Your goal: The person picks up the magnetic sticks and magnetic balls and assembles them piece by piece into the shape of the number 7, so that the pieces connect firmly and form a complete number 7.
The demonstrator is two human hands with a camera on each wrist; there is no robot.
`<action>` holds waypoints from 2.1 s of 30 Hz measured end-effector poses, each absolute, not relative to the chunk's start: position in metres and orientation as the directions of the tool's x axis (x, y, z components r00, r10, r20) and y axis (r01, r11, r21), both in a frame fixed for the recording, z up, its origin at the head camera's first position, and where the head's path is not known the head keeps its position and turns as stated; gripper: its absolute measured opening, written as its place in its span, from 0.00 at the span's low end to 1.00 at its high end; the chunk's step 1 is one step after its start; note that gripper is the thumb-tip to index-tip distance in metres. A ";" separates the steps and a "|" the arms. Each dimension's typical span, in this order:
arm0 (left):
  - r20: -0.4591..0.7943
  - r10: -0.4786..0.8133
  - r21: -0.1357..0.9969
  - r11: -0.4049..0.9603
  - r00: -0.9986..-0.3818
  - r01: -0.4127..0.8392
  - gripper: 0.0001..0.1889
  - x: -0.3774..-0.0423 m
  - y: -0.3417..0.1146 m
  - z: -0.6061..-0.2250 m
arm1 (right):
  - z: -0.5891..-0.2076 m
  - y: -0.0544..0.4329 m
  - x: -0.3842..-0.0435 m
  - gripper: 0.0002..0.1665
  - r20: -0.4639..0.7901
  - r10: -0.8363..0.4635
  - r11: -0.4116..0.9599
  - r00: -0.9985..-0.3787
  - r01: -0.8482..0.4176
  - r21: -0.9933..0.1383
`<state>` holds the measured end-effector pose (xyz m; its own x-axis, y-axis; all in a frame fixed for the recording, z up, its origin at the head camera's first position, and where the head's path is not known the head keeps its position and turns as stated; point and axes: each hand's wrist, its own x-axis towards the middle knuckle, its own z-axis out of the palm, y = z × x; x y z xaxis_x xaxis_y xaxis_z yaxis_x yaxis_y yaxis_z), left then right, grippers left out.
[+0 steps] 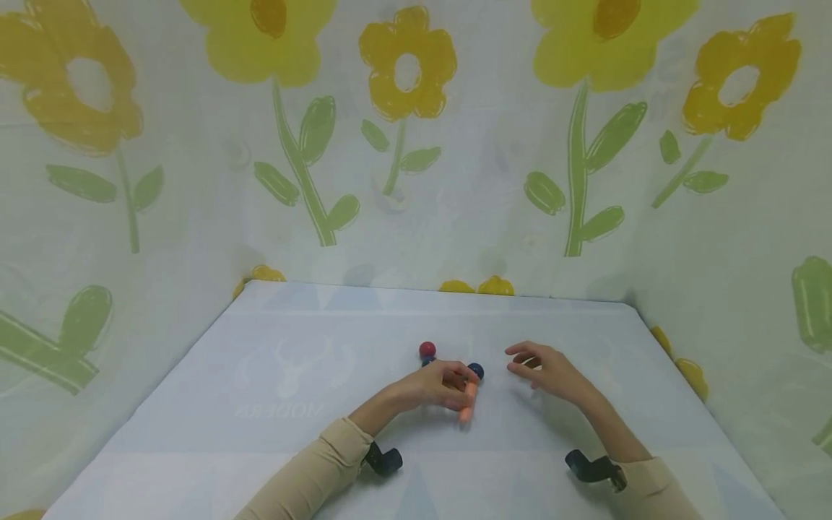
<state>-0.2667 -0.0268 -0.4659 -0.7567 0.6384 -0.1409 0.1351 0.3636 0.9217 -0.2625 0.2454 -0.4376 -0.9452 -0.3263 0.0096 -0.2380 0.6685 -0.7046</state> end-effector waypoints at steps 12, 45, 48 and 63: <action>-0.150 0.645 0.925 0.359 -0.750 0.124 0.18 -0.265 -0.028 -0.466 | -0.444 0.258 -0.271 0.35 0.054 -0.188 0.732 -0.981 -0.177 -0.658; -0.127 0.648 0.936 0.329 -0.751 0.125 0.18 -0.266 -0.029 -0.469 | -0.456 0.262 -0.280 0.24 0.077 -0.159 0.832 -0.984 -0.176 -0.527; -0.125 0.650 0.938 0.323 -0.749 0.123 0.18 -0.266 -0.029 -0.469 | -0.457 0.264 -0.278 0.21 0.118 -0.157 0.843 -0.980 -0.196 -0.500; -0.120 0.655 0.939 0.318 -0.746 0.128 0.18 -0.265 -0.030 -0.468 | -0.457 0.268 -0.275 0.16 0.133 -0.152 0.859 -0.979 -0.197 -0.473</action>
<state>-0.2650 -0.0302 -0.4678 -0.7464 0.6546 -0.1201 0.1278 0.3181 0.9394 -0.2750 0.2681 -0.4572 -0.9794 -0.1516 0.1333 -0.1973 0.8588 -0.4729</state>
